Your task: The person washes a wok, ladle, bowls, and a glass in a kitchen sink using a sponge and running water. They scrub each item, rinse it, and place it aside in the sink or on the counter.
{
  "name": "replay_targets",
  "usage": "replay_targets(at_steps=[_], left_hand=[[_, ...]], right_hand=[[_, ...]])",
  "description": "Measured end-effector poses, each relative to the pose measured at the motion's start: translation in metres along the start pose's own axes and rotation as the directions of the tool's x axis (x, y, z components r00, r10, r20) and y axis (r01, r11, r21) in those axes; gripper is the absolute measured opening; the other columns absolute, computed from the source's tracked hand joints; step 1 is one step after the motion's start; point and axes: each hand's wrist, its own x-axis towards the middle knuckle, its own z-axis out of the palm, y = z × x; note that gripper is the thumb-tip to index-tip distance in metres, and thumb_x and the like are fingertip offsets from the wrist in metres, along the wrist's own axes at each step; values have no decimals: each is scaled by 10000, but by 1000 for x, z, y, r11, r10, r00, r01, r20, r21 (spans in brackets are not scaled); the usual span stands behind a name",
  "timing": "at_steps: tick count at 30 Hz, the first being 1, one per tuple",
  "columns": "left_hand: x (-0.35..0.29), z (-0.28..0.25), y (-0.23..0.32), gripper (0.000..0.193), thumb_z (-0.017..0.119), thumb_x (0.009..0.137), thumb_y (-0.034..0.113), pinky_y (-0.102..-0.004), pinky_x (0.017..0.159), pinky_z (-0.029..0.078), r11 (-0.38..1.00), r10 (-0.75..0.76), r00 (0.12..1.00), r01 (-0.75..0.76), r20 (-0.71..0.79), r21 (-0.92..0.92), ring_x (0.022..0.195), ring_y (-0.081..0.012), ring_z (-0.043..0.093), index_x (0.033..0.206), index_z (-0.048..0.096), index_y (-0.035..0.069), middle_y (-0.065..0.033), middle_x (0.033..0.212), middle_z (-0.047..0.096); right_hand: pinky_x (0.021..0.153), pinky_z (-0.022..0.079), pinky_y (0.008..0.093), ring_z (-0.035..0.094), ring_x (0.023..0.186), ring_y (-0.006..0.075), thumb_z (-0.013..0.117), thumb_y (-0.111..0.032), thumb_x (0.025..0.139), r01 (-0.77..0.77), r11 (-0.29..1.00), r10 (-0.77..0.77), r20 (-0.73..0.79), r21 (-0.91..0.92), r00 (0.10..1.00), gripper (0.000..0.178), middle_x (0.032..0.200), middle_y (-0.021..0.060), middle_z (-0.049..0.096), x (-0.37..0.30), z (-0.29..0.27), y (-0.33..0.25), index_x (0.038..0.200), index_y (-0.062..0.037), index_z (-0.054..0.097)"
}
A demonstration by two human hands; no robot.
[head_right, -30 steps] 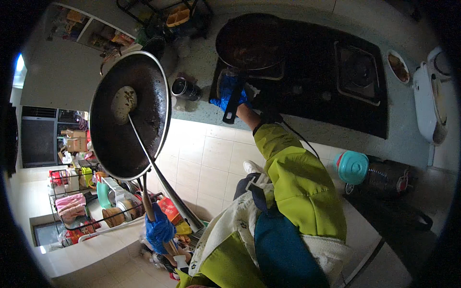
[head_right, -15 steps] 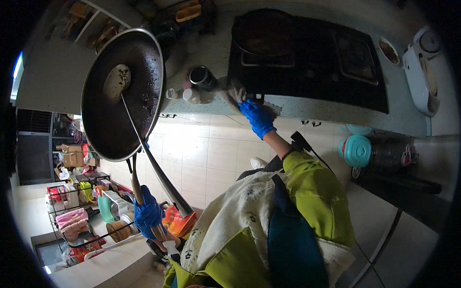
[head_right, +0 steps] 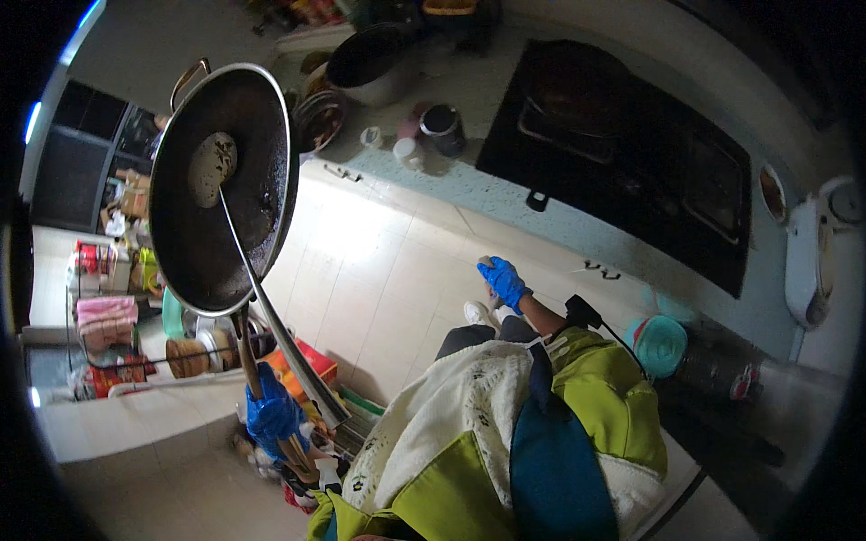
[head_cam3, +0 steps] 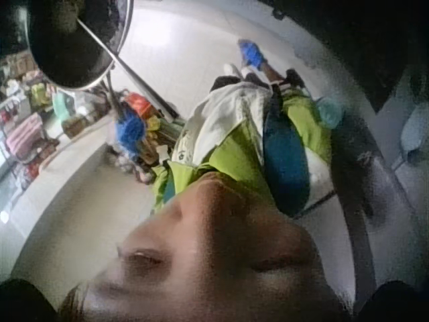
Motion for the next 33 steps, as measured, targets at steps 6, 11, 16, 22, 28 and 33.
replay_targets(at_steps=[6, 11, 16, 22, 28, 33], left_hand=[[-40, -32, -19, 116, 570, 791, 64, -257, 291, 308, 997, 31, 988, -41, -150, -60, 299, -99, 344, 853, 472, 73, 3, 479, 387], [-25, -91, 3, 110, 569, 794, 71, -257, 291, 308, 995, 60, 983, -73, -175, -69, 298, -98, 343, 854, 477, 73, 4, 476, 386], [28, -182, 52, 104, 569, 798, 78, -257, 291, 309, 997, 77, 993, -77, -84, 4, 297, -97, 341, 854, 481, 73, 5, 473, 384], [76, -259, 106, 158, 622, 761, 104, -267, 307, 320, 998, 41, 982, -31, -183, 54, 324, -110, 375, 797, 475, 59, -12, 481, 413], [162, -331, 171, 189, 641, 727, 87, -264, 336, 332, 999, 8, 983, 0, -182, 46, 356, -127, 403, 796, 471, 41, -22, 505, 431], [260, -399, 241, 145, 586, 714, 60, -261, 338, 329, 999, 7, 973, -17, -229, -38, 359, -128, 396, 767, 452, 47, -23, 486, 413]], right_hand=[[634, 475, 278, 563, 692, 136, 526, -377, 857, 657, 715, -698, 283, 238, 657, 386, 790, 31, 590, 28, 85, -47, 1026, -37, 595], [469, 406, 236, 475, 529, 68, 398, -482, 905, -349, 886, -38, 798, 305, 601, 448, 667, 0, 552, 37, 203, -178, 967, -99, 623], [771, 426, 268, 494, 935, 133, 355, -643, 829, -557, 774, -260, 953, 301, 154, 729, 1125, 59, 505, 27, 357, -283, 1268, -64, 414], [656, 485, 249, 568, 716, 125, 551, -334, 863, -642, 765, 144, 986, -55, 88, 374, 961, 52, 604, 44, 502, -334, 1129, -71, 539], [691, 498, 300, 601, 697, 175, 551, -284, 823, -632, 758, -95, 986, 160, 135, 288, 765, 97, 634, 110, 588, -365, 827, -4, 621], [740, 475, 296, 583, 744, 163, 514, -295, 844, -612, 782, -38, 989, 118, 143, 308, 803, 93, 619, 224, 667, -391, 826, -5, 616]])
